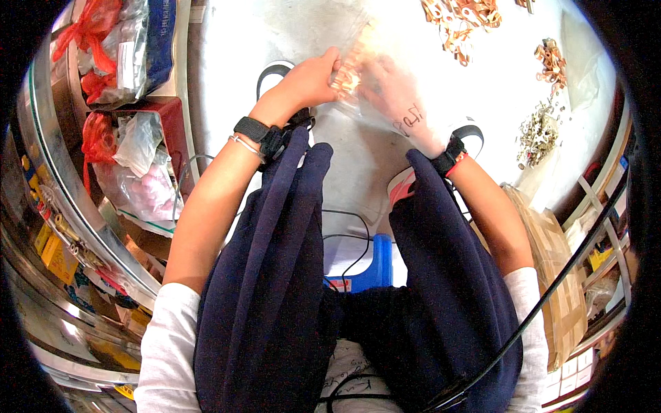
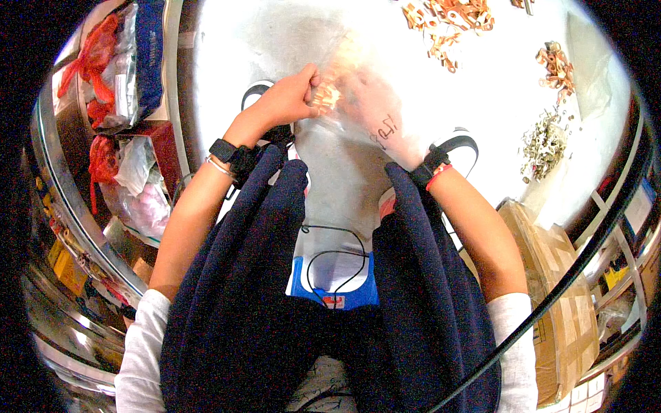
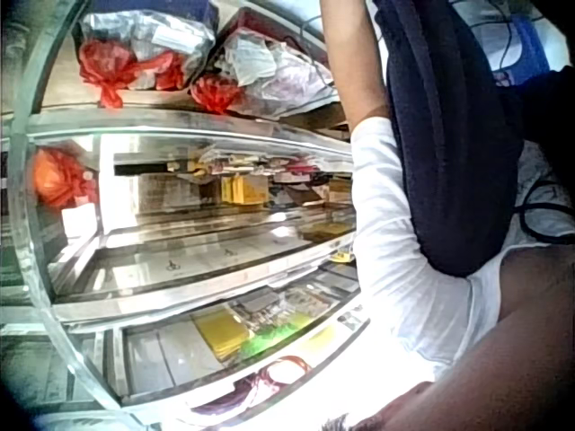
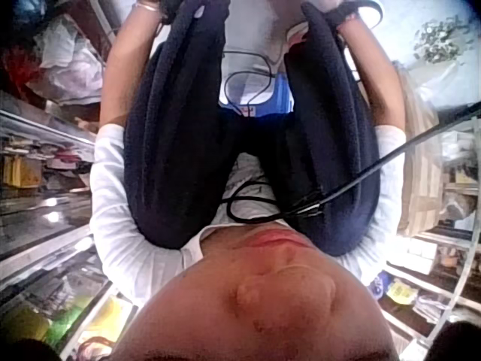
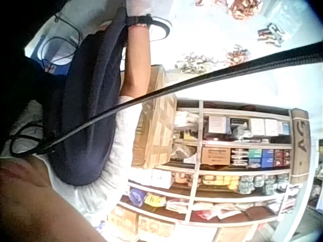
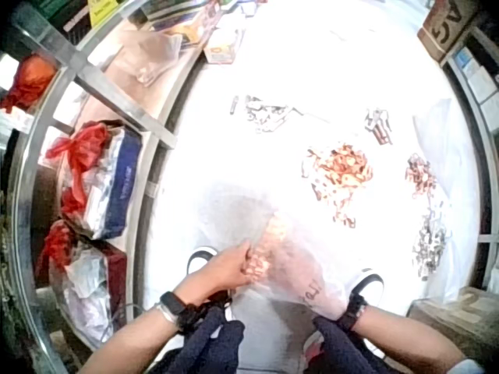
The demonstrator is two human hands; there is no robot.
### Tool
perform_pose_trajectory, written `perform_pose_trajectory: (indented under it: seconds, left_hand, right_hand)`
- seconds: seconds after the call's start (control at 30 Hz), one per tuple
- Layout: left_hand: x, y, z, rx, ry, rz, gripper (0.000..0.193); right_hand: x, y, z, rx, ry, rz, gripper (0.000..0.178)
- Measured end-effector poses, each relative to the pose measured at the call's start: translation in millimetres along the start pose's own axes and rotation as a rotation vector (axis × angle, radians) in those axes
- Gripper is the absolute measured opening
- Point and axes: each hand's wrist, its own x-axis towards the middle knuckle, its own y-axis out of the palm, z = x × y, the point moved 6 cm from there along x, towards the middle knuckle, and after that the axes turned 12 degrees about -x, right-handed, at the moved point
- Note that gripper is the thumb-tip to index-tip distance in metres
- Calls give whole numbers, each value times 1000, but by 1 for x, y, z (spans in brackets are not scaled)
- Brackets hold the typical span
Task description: Manually sort and place small metal hardware pieces into a plastic bag.
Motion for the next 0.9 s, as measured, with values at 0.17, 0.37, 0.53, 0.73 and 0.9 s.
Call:
perform_pose_trajectory:
  seconds: [0.17, 0.37, 0.53, 0.73, 0.9]
  left_hand:
    - [-1, -1, -1, -11, -11, 8, 51]
    - [-1, -1, -3, 19, 17, -9, 50]
    - [-2, -2, -4, 27, 13, -4, 51]
    - [-1, -2, -3, 23, -21, 12, 52]
    - [-1, -2, -3, 37, 5, -7, 54]
  right_hand:
    - [0, 1, -2, 72, -3, -54, 26]
    - [-3, 3, -4, 116, -6, -139, 19]
    - [-4, 12, -10, 134, -23, -123, 23]
    - [-4, 14, -12, 192, -47, -103, 32]
    - [-4, 24, -15, 142, 102, 171, 32]
